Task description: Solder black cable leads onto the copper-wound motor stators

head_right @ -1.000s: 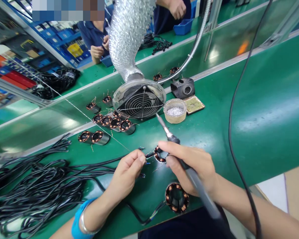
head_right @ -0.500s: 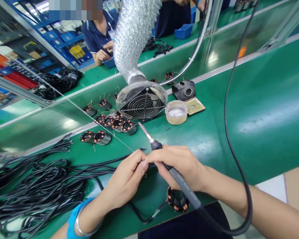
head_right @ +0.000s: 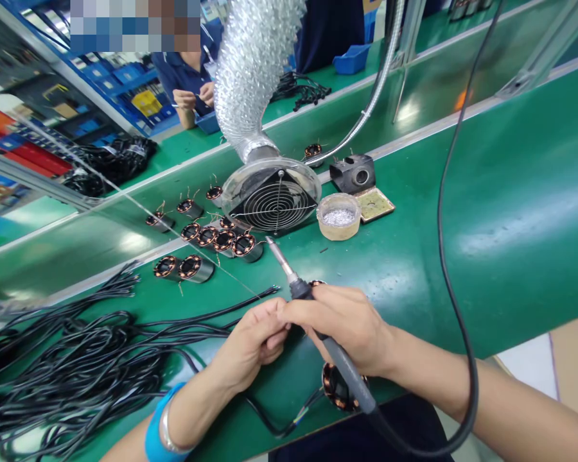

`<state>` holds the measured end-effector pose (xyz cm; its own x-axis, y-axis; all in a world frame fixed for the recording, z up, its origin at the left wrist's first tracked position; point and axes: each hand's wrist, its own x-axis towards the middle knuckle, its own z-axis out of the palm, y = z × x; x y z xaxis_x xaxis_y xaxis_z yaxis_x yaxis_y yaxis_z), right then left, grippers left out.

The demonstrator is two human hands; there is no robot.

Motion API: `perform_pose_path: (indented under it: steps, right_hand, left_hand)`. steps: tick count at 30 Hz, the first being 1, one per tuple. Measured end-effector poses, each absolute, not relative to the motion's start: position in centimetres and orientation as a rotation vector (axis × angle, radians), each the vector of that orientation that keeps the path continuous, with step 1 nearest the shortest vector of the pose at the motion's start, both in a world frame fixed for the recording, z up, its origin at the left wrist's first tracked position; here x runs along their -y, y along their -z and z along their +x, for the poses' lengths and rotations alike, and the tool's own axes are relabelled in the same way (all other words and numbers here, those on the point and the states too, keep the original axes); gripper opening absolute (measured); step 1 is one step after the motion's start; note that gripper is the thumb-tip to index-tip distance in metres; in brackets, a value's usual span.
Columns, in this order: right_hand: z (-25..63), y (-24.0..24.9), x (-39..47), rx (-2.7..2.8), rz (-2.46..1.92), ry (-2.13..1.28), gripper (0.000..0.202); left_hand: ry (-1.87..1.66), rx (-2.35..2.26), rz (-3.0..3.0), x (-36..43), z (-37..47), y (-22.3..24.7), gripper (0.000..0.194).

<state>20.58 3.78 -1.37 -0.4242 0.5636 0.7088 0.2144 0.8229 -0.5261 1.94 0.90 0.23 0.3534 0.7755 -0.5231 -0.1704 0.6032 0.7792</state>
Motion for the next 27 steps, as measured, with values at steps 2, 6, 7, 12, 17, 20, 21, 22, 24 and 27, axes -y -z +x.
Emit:
perform_pose_path:
  steps: [2, 6, 7, 12, 17, 20, 21, 22, 24, 27]
  right_hand:
    - [21.1, 1.2, -4.0, 2.003, -0.587, -0.493, 0.029]
    - [21.6, 0.8, -4.2, 2.102, -0.554, -0.667, 0.034]
    - [21.5, 0.8, -4.2, 2.111, -0.551, -0.675, 0.033]
    - [20.1, 1.2, -3.9, 1.876, -0.814, -0.674, 0.024]
    - [19.6, 1.1, -4.1, 1.893, -0.757, -0.577, 0.021]
    - [19.7, 1.1, -4.1, 1.914, -0.706, -0.515, 0.024]
    - [19.8, 1.1, -4.0, 1.920, -0.701, -0.517, 0.025]
    - [19.8, 1.2, -4.0, 1.924, -0.696, -0.524, 0.025]
    - [20.0, 1.2, -3.9, 1.917, -0.689, -0.540, 0.026]
    - [20.8, 0.7, -3.5, 1.883, -0.686, -0.569, 0.032]
  left_hand:
    - [-0.724, -1.055, 0.690, -0.8, 2.0, -0.1, 0.042]
    - [-0.764, -1.083, 0.702, -0.7, 2.1, 0.0, 0.039]
    - [-0.769, -1.089, 0.704, -0.7, 2.1, -0.1, 0.038]
    - [-0.792, -1.148, 0.688, -0.8, 2.5, -0.2, 0.040]
    - [-0.815, -1.208, 0.686, -1.1, 2.8, -0.4, 0.038]
    - [-0.798, -1.220, 0.679, -1.1, 2.9, -0.4, 0.035]
    - [-0.794, -1.223, 0.676, -1.1, 2.9, -0.4, 0.034]
    - [-0.792, -1.225, 0.672, -1.1, 2.8, -0.4, 0.033]
    - [-0.789, -1.223, 0.669, -1.1, 2.7, -0.4, 0.031]
    - [-0.787, -1.210, 0.669, -1.1, 2.6, -0.4, 0.029]
